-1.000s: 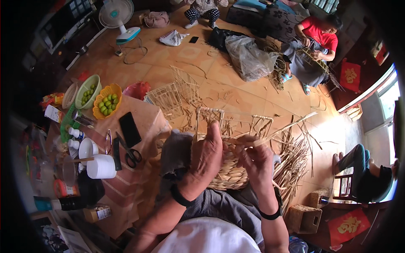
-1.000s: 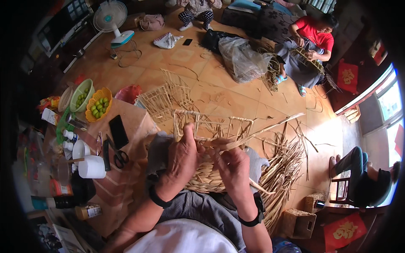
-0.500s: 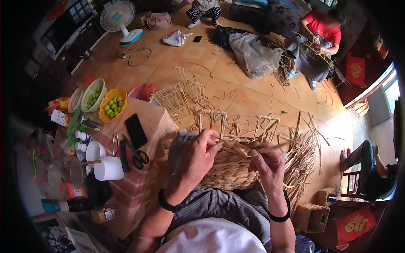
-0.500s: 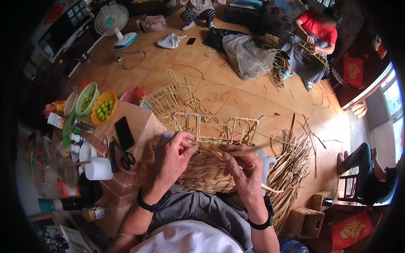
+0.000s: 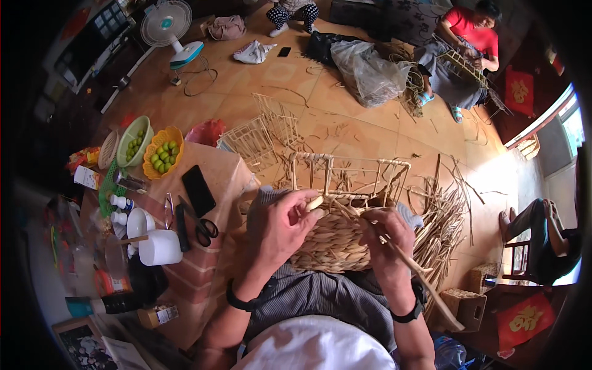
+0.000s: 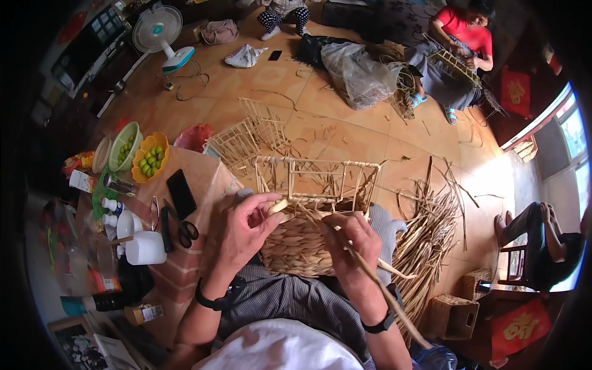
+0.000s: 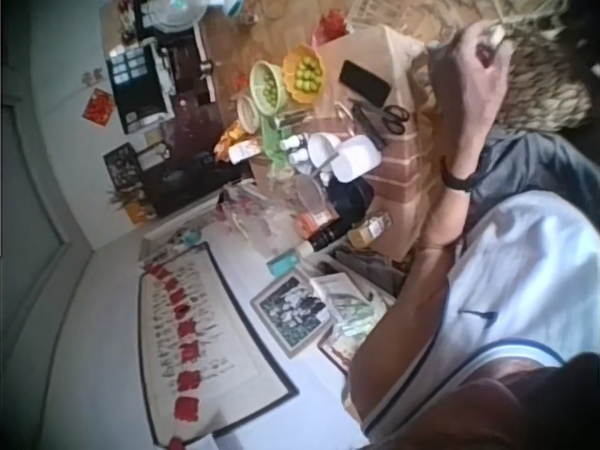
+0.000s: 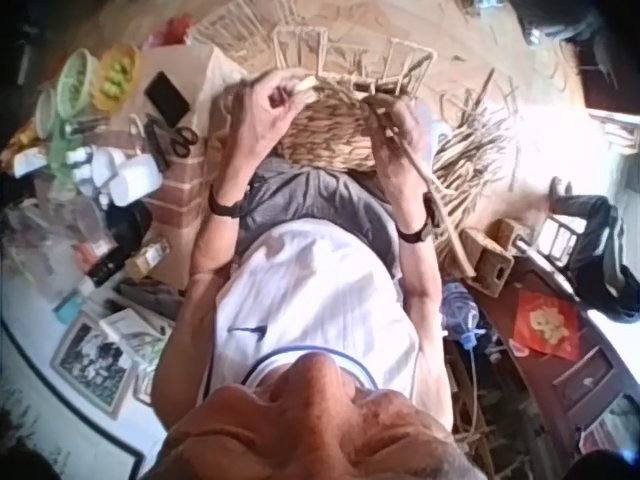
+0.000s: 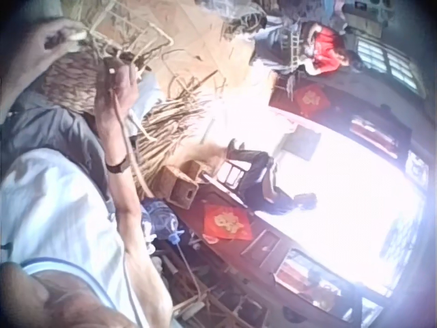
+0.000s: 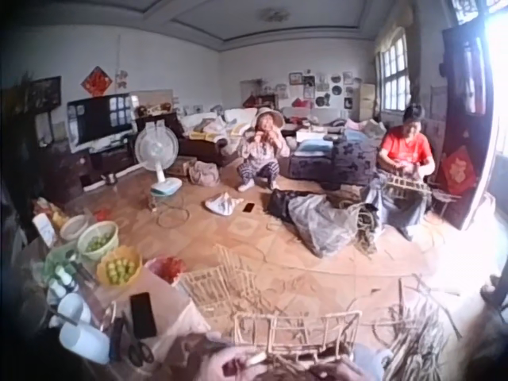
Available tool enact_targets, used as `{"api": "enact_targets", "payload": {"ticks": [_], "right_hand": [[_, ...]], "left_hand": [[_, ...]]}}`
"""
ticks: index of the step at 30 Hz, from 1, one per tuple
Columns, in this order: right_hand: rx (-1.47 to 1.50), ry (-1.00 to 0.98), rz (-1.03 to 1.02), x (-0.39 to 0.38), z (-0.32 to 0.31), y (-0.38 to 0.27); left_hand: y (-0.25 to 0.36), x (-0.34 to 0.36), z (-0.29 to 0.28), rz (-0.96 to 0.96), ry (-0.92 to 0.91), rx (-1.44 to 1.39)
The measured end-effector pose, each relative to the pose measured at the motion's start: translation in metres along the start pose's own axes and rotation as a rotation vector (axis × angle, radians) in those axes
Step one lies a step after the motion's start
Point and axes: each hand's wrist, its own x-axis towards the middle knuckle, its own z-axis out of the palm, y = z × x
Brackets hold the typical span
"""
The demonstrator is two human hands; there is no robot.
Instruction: Weaving a basket using straw-like material.
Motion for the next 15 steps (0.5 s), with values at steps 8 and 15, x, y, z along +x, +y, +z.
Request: {"api": "enact_targets", "payload": {"ticks": [8,15], "right_hand": [[-0.103,0.037,-0.077,-0.012,-0.003,0.0],[-0.226,0.046,-0.197,-0.017,-0.001,0.004]], "left_hand": [[-0.012,0.004,0.002,0.293,0.074,0.515],[-0.006,-0.005,0.002,0.355,0.118,0.671]]}}
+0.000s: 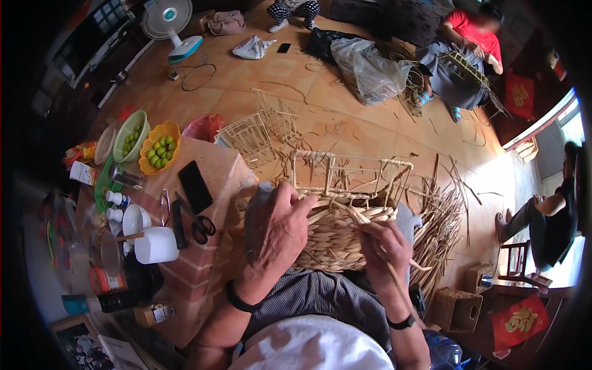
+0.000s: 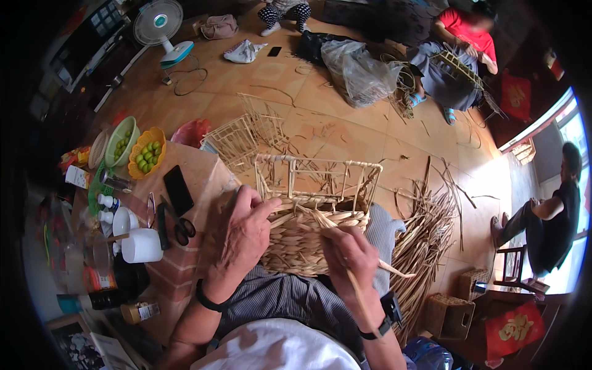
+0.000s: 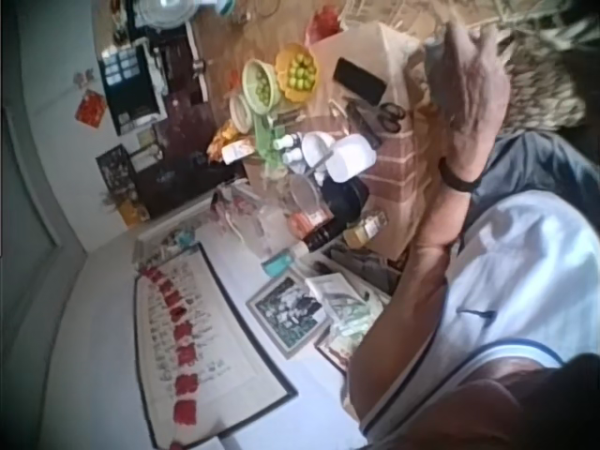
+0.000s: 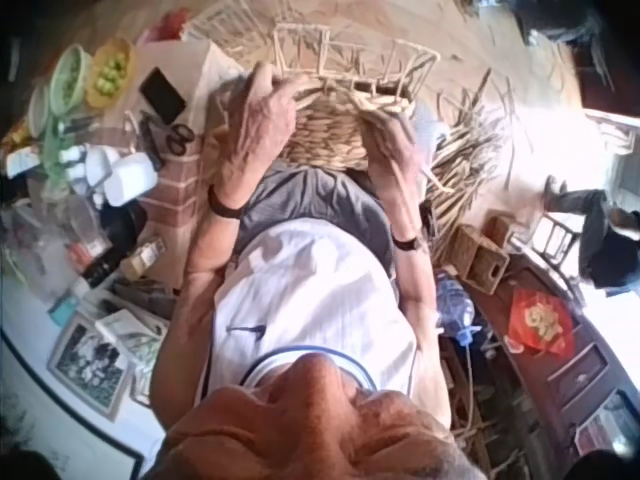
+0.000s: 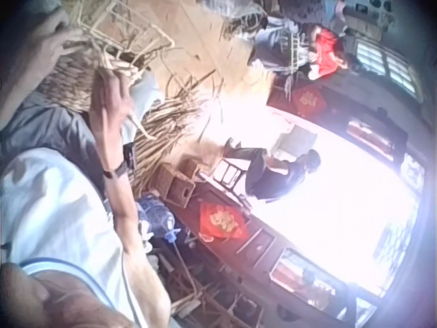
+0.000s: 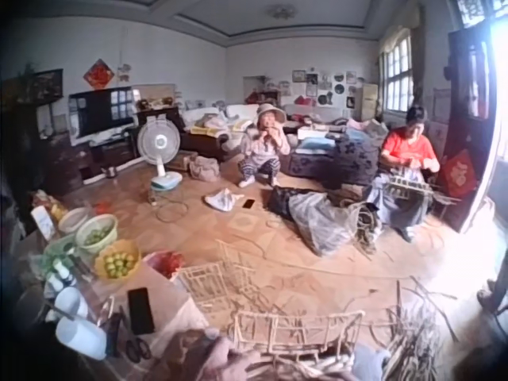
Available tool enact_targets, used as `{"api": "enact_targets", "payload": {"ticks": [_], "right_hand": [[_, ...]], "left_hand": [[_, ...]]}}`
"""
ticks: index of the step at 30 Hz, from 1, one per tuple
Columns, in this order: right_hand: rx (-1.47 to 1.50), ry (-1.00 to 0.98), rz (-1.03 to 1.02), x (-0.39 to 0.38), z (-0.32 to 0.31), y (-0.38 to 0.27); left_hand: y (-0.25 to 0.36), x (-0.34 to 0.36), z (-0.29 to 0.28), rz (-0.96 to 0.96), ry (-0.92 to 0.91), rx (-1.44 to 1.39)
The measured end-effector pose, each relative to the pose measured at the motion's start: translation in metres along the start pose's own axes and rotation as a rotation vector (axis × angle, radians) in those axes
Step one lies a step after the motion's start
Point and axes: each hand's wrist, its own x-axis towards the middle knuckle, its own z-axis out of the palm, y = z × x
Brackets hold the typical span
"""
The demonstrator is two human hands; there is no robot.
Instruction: Weaving a basket using straw-like material.
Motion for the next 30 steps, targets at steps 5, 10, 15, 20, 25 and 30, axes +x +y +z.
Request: {"api": "enact_targets", "payload": {"ticks": [5,10,15,20,25,30], "right_hand": [[0.017,-0.067,-0.018,0.007,0.01,-0.001],[0.02,0.093,-0.097,0.003,-0.01,-0.005],[-0.006,-0.024,0.002,0.011,0.01,0.006],[0.247,-0.003,0.139,0.013,-0.002,0.011],[0.212,0.126,0.244,-0.002,-0.028,0.033],[-0.036,-0.046,0.059,-0.007,-0.02,0.02]], "left_hand": [[0.004,0.014,-0.002,-0.079,0.043,-0.117],[-0.013,0.002,0.004,-0.183,0.035,-0.32],[-0.043,-0.013,0.02,-0.532,0.048,-1.027],[-0.077,-0.03,0.004,-0.663,0.109,-1.666],[-0.063,-0.02,-0.044,-0.418,-0.302,-0.918],[-0.057,-0.025,-0.046,-0.507,-0.374,-0.618]]}}
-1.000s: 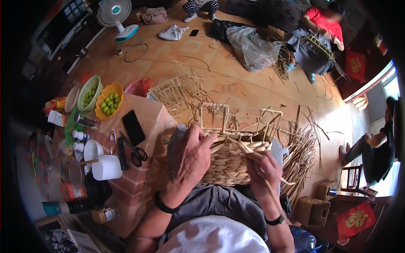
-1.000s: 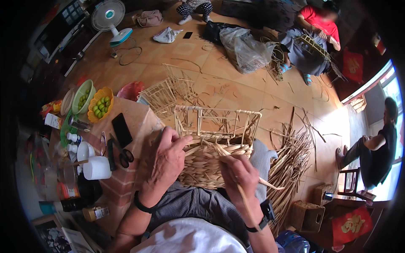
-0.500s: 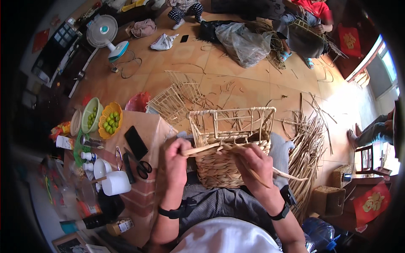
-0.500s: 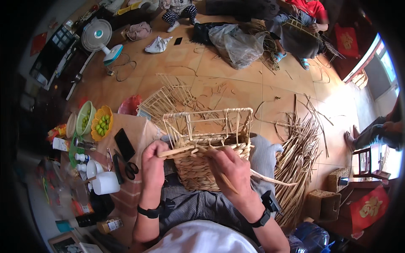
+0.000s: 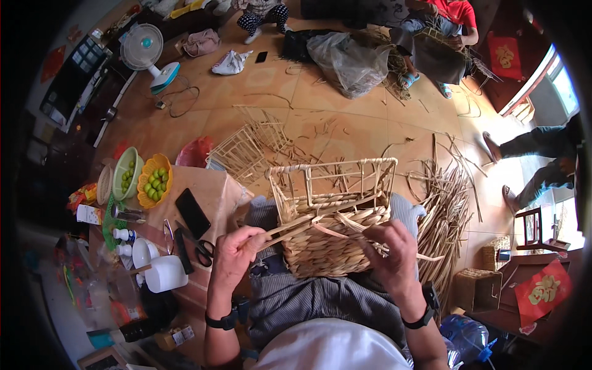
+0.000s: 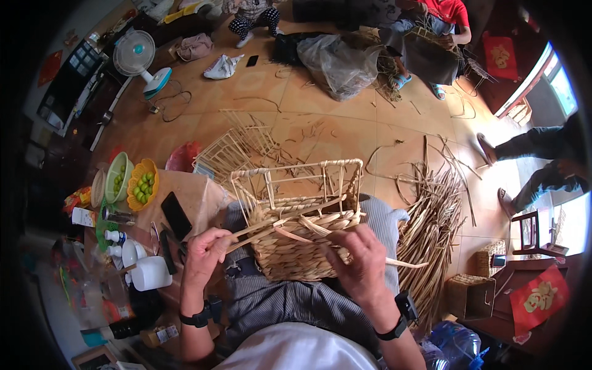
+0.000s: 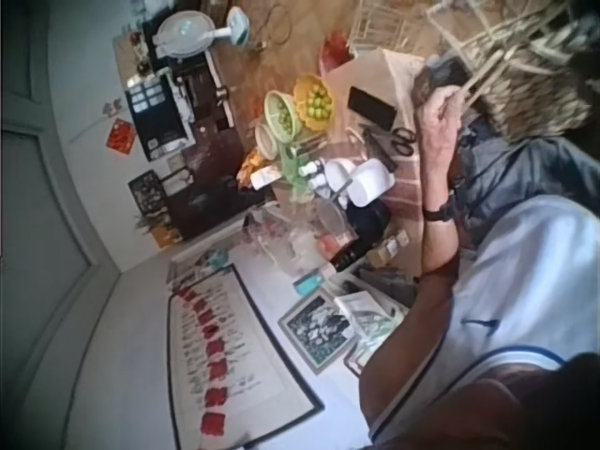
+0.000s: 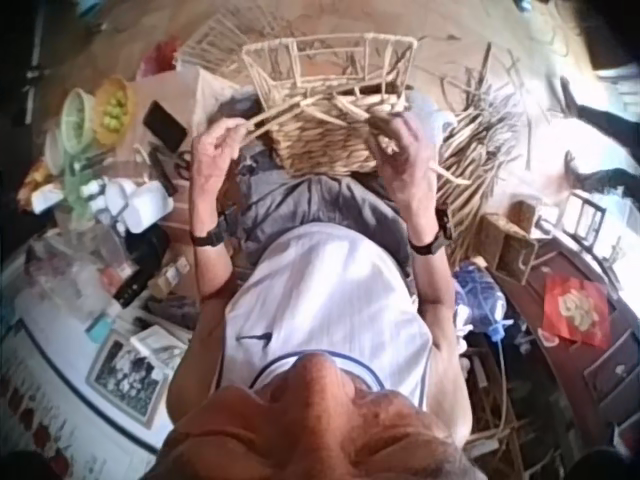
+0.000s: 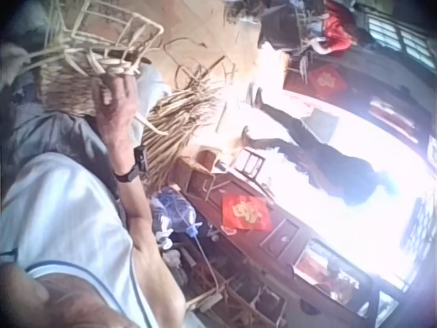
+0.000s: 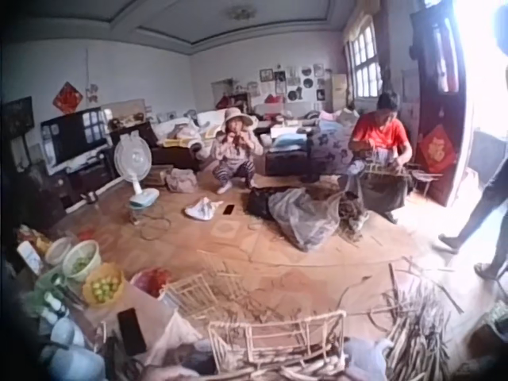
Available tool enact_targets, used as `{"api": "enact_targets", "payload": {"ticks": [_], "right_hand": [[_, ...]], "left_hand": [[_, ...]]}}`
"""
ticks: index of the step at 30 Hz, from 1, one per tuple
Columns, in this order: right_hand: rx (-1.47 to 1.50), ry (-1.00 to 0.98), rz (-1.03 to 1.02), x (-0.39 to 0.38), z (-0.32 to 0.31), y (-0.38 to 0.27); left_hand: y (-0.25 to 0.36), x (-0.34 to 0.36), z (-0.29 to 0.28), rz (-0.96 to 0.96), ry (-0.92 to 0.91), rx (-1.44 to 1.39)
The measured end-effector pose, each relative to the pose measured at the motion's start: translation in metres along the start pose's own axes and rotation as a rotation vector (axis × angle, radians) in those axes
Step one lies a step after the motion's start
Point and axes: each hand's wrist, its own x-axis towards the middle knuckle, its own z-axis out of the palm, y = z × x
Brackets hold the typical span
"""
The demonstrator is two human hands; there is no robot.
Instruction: Weaving a basket using straw-like material.
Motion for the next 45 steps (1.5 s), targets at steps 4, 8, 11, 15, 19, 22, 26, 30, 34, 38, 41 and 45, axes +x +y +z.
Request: {"api": "enact_targets", "payload": {"ticks": [4,8,11,15,19,22,26,30,34,38,41,45], "right_hand": [[-0.152,-0.09,-0.079,0.011,0.016,-0.025],[-0.237,-0.166,-0.148,0.01,0.025,-0.013],[-0.222,-0.194,-0.073,0.006,0.007,-0.013],[-0.287,-0.066,0.074,-0.008,-0.024,0.014],[-0.339,-0.005,0.037,-0.004,-0.026,0.015],[-0.323,-0.036,0.128,-0.009,-0.022,0.017],[-0.307,-0.055,0.133,-0.018,-0.017,0.014],[-0.203,-0.078,0.206,-0.028,-0.009,0.025],[-0.076,-0.068,0.285,-0.035,-0.004,0.036],[0.051,-0.035,0.292,-0.038,0.001,0.044],[-0.007,-0.069,0.281,-0.036,0.002,0.042],[-0.002,-0.079,0.299,-0.038,0.0,0.039]], "left_hand": [[-0.053,0.002,-0.005,0.199,0.234,-0.804],[-0.087,-0.009,-0.008,0.083,0.529,-1.554],[-0.08,-0.022,-0.014,0.074,0.478,-0.901],[-0.004,-0.028,-0.029,-0.469,0.45,-0.185],[0.038,-0.025,0.014,0.332,0.458,0.38],[0.051,0.01,0.065,0.644,0.192,0.584],[0.037,0.032,0.092,0.6,0.199,0.887],[0.044,0.038,0.09,0.527,0.08,0.859],[0.059,0.041,0.082,0.554,0.117,0.782],[0.061,0.04,0.079,0.507,0.064,0.731],[0.074,0.022,0.08,0.537,0.148,0.878],[0.086,0.018,0.083,0.389,0.094,0.931]]}}
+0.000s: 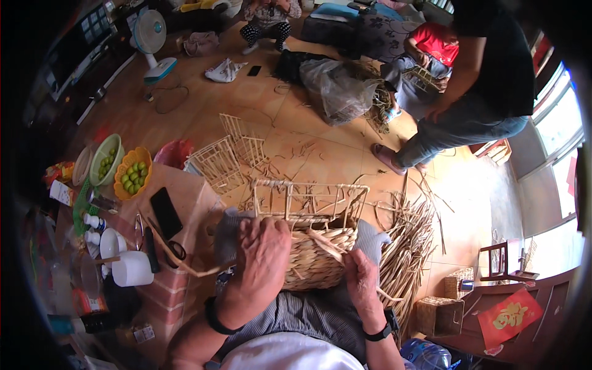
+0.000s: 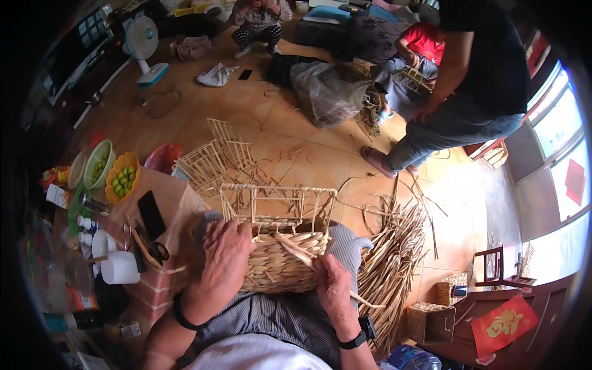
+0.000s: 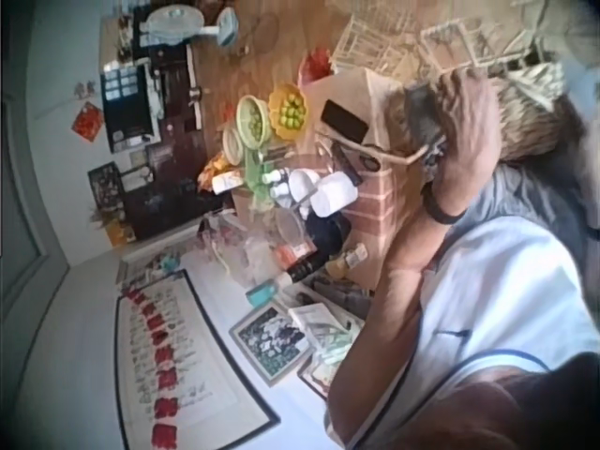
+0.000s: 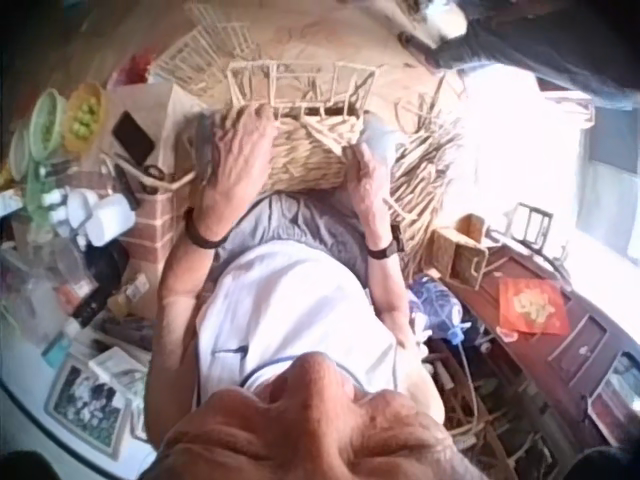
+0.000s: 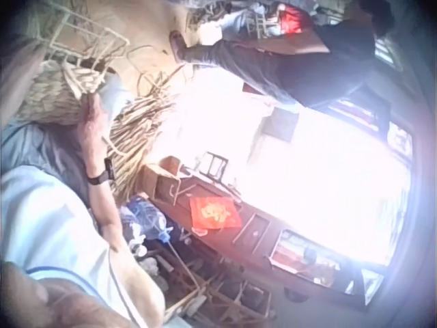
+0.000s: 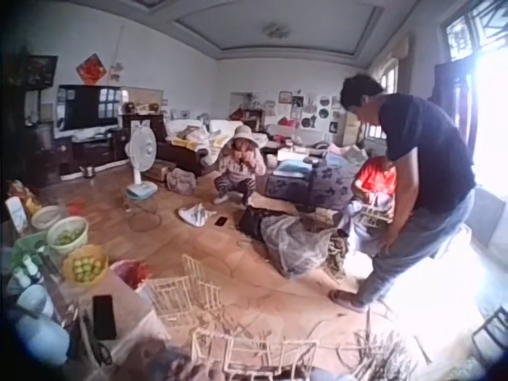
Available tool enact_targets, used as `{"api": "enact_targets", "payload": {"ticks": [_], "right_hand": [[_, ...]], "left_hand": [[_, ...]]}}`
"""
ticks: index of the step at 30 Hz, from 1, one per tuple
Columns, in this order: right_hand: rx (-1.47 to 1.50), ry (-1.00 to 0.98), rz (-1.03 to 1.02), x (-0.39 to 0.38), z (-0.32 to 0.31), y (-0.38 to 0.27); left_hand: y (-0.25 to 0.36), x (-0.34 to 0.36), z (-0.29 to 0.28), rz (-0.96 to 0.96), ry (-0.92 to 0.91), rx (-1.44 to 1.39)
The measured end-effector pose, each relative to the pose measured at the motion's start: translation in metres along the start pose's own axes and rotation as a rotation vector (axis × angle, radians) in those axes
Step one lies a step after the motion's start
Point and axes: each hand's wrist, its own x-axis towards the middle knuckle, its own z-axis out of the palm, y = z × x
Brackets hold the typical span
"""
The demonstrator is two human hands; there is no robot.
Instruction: Weaving a basket using straw-like material.
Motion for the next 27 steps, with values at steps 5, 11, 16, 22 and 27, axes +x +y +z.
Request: {"api": "enact_targets", "payload": {"ticks": [5,11,16,22,27], "right_hand": [[0.05,0.025,-0.046,-0.001,0.001,0.009],[0.088,-0.067,0.137,-0.007,-0.027,-0.023],[0.106,-0.139,-0.052,-0.007,-0.03,-0.087],[0.163,-0.283,-0.228,-0.011,0.008,-0.122],[0.206,-0.418,-0.323,-0.01,0.006,-0.123]], "left_hand": [[-0.028,-0.007,0.01,-0.158,0.065,-0.109],[-0.044,-0.019,0.003,-0.191,0.321,-0.237],[-0.006,-0.03,0.021,-0.001,0.152,-0.638],[-0.008,-0.02,0.065,0.104,0.126,-0.849],[-0.026,-0.033,0.056,0.037,0.138,-1.094]]}}
